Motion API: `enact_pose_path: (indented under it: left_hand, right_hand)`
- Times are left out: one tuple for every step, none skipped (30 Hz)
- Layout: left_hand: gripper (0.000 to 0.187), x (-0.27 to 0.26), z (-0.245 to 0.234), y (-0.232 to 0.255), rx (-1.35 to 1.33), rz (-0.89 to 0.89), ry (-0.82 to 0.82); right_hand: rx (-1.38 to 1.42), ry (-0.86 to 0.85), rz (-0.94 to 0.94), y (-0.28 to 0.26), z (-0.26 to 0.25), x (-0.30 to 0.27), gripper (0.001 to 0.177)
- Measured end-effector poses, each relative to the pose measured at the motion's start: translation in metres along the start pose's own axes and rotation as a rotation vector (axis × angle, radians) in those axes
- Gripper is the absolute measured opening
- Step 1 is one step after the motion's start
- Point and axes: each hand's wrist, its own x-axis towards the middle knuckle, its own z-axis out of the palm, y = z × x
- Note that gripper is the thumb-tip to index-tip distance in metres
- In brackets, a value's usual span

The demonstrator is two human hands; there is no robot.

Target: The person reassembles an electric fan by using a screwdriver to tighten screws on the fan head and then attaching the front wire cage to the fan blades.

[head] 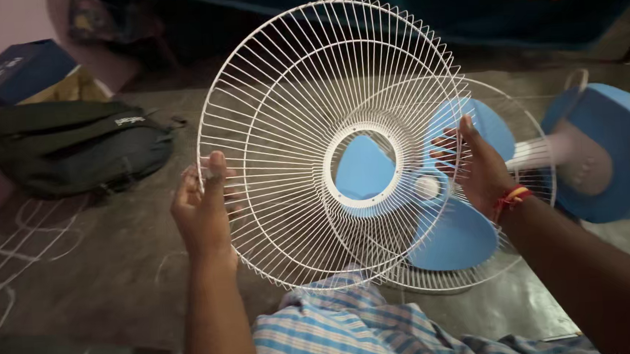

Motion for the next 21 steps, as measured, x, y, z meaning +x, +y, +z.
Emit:
enact_pose_path:
  left_hand:
    - [0.046,-0.002,0.007,-0.004,0.003,-0.032,-0.001]
    - [0.047,-0.003,0.014,-0.008,-0.016,-0.032,-0.022]
    - [0.048,-0.005,0.020,-0.012,-0.032,-0.033,-0.044]
    - [0.050,-0.007,0.026,-0.015,-0.048,-0.034,-0.066]
    - [0.050,-0.010,0.034,-0.018,-0.053,-0.051,-0.072]
    - [0.050,-0.013,0.043,-0.022,-0.056,-0.068,-0.079]
    - [0.049,-0.016,0.050,-0.027,-0.061,-0.083,-0.077]
    - [0.050,-0.018,0.062,-0.033,-0.070,-0.107,-0.088]
    - [0.050,-0.022,0.069,-0.037,-0.062,-0.135,-0.095]
    - [0.050,-0.024,0.075,-0.042,-0.054,-0.164,-0.102]
    - [0.051,-0.024,0.084,-0.046,-0.058,-0.172,-0.112]
    - [0.051,-0.024,0.092,-0.052,-0.063,-0.181,-0.121]
    - [0.052,-0.027,0.099,-0.059,-0.064,-0.194,-0.131]
    - [0.054,-0.029,0.105,-0.066,-0.057,-0.199,-0.141]
    - [0.056,-0.030,0.107,-0.072,-0.044,-0.206,-0.148]
    - [0.058,-0.031,0.109,-0.078,-0.031,-0.212,-0.155]
    - [0.059,-0.030,0.113,-0.083,-0.017,-0.221,-0.160]
    - [0.060,-0.030,0.115,-0.089,-0.002,-0.229,-0.165]
    - [0.061,-0.032,0.115,-0.095,0.016,-0.246,-0.167]
    - [0.062,-0.035,0.116,-0.102,0.024,-0.272,-0.171]
    - [0.063,-0.036,0.117,-0.107,0.034,-0.294,-0.175]
  right_hand:
    - [-0.027,0.041,0.015,-0.005,-0.008,-0.003,0.068]
    - [-0.053,0.082,0.030,-0.009,-0.016,-0.005,0.068]
    - [-0.051,0.079,0.027,-0.011,-0.023,-0.009,0.069]
    - [-0.049,0.077,0.024,-0.013,-0.030,-0.012,0.070]
    - [-0.049,0.080,0.018,-0.017,-0.040,-0.017,0.070]
    - [-0.053,0.107,0.002,-0.021,-0.051,-0.022,0.069]
    - [-0.059,0.126,-0.013,-0.024,-0.061,-0.025,0.067]
    - [-0.065,0.145,-0.028,-0.026,-0.070,-0.028,0.066]
    - [-0.033,0.121,-0.023,-0.025,-0.078,-0.034,0.062]
    - [-0.001,0.097,-0.019,-0.024,-0.087,-0.040,0.058]
    - [0.025,0.074,-0.027,-0.028,-0.097,-0.042,0.055]
    - [0.023,0.110,-0.047,-0.031,-0.105,-0.042,0.052]
    - [0.022,0.149,-0.062,-0.030,-0.113,-0.045,0.048]
    - [0.021,0.189,-0.077,-0.029,-0.120,-0.049,0.044]
    - [0.031,0.181,-0.097,-0.027,-0.125,-0.052,0.041]
    - [0.041,0.174,-0.118,-0.026,-0.129,-0.056,0.038]
    - [0.053,0.162,-0.147,-0.026,-0.131,-0.056,0.035]
    - [0.032,0.161,-0.142,-0.026,-0.133,-0.056,0.035]
    - [0.007,0.160,-0.129,-0.026,-0.136,-0.061,0.036]
    - [-0.017,0.159,-0.116,-0.026,-0.138,-0.066,0.036]
    - [-0.032,0.190,-0.084,-0.025,-0.140,-0.069,0.037]
